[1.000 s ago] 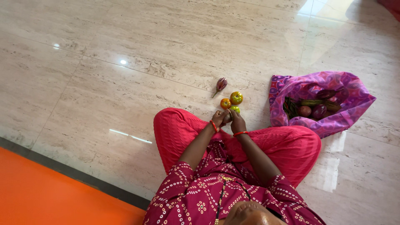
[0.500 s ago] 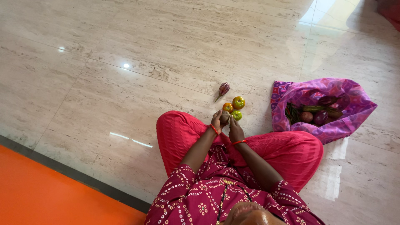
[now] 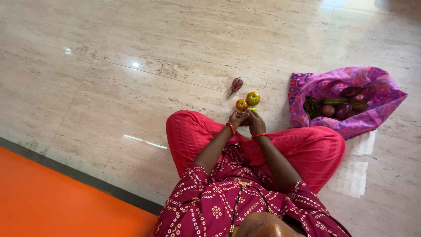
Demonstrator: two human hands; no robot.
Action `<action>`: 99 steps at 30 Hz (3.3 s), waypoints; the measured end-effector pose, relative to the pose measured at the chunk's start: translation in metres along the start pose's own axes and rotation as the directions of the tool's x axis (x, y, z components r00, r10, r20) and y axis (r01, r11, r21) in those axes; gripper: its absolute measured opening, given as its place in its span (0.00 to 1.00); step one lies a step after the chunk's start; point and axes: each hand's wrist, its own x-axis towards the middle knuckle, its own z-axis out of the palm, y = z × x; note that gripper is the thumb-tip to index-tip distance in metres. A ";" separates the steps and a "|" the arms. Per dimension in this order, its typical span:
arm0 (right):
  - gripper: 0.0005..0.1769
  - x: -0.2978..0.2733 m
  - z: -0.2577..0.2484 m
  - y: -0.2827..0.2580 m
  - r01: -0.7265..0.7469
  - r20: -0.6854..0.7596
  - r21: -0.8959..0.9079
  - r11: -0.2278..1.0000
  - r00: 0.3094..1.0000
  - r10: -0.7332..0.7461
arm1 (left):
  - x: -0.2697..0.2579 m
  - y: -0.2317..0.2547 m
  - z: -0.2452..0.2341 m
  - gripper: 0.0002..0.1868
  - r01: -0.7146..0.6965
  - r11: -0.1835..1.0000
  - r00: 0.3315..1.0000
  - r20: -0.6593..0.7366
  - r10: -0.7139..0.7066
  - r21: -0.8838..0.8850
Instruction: The person sits on the floor and peels a green tomato and a potato by hand, removing the skin in strips. She then peels a small purple eggplant. The peeled skins are placed on the floor beside her.
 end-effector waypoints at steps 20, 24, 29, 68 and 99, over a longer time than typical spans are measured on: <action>0.37 -0.019 0.031 -0.006 0.259 -0.093 -0.113 0.959 0.959 -0.270 | 0.016 -0.015 -0.026 0.36 0.097 0.940 0.963 -0.207 -0.171 -0.327; 0.32 -0.009 0.028 0.001 0.347 -0.135 -0.170 0.922 0.919 -0.371 | 0.029 -0.034 -0.031 0.35 0.144 0.964 0.965 -0.184 -0.187 -0.221; 0.26 0.004 0.028 0.032 0.049 -0.090 0.020 0.999 0.995 -0.047 | 0.044 -0.062 -0.033 0.30 -0.019 1.000 0.990 -0.143 0.019 -0.003; 0.26 -0.003 -0.001 -0.015 0.196 -0.140 -0.008 0.981 0.971 -0.195 | 0.031 -0.042 -0.030 0.35 -0.029 0.983 0.990 -0.142 0.003 -0.182; 0.18 -0.003 -0.028 -0.003 -0.095 0.042 0.188 0.978 0.995 0.089 | 0.077 -0.032 -0.057 0.31 0.012 0.857 0.989 -0.122 -0.088 -0.515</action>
